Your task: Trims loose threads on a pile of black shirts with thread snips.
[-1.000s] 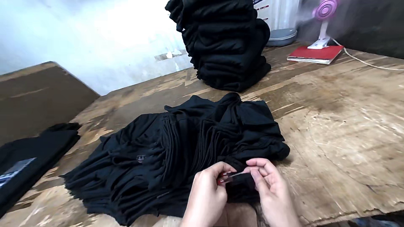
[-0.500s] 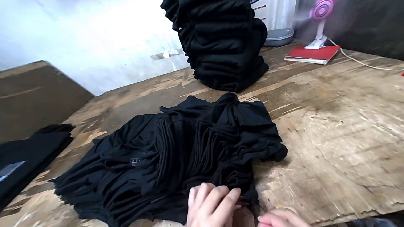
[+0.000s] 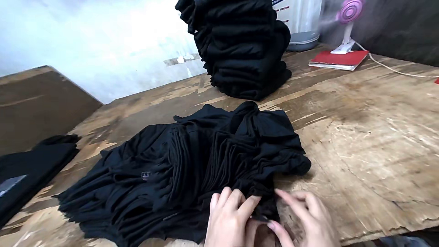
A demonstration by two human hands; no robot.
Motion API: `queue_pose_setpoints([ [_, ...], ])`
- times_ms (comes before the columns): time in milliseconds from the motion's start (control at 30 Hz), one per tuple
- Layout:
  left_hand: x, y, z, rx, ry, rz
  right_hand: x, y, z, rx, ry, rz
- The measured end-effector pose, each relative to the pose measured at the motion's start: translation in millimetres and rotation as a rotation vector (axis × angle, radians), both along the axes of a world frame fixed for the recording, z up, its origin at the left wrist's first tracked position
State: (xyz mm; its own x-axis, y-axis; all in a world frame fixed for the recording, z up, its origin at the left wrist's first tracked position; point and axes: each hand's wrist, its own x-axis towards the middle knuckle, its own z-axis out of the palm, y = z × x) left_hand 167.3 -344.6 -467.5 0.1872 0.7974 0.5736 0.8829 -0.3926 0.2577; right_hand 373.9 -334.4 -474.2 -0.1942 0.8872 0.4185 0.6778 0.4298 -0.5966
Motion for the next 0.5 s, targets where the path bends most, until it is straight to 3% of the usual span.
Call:
queue_pose_setpoints([
  [133,-2,13,10,0.037,-0.181,0.023,-3,9,-5,0.030,0.226,0.087],
  [267,-1,25,5,0.183,-0.378,0.083,11,-4,6,-0.148,0.362,0.171],
  [367,-1,28,4,0.185,-0.401,0.124,17,-6,8,-0.185,0.240,0.186],
  [500,-3,29,6,0.149,-0.422,0.035,-5,-5,4,-0.003,0.082,0.086],
])
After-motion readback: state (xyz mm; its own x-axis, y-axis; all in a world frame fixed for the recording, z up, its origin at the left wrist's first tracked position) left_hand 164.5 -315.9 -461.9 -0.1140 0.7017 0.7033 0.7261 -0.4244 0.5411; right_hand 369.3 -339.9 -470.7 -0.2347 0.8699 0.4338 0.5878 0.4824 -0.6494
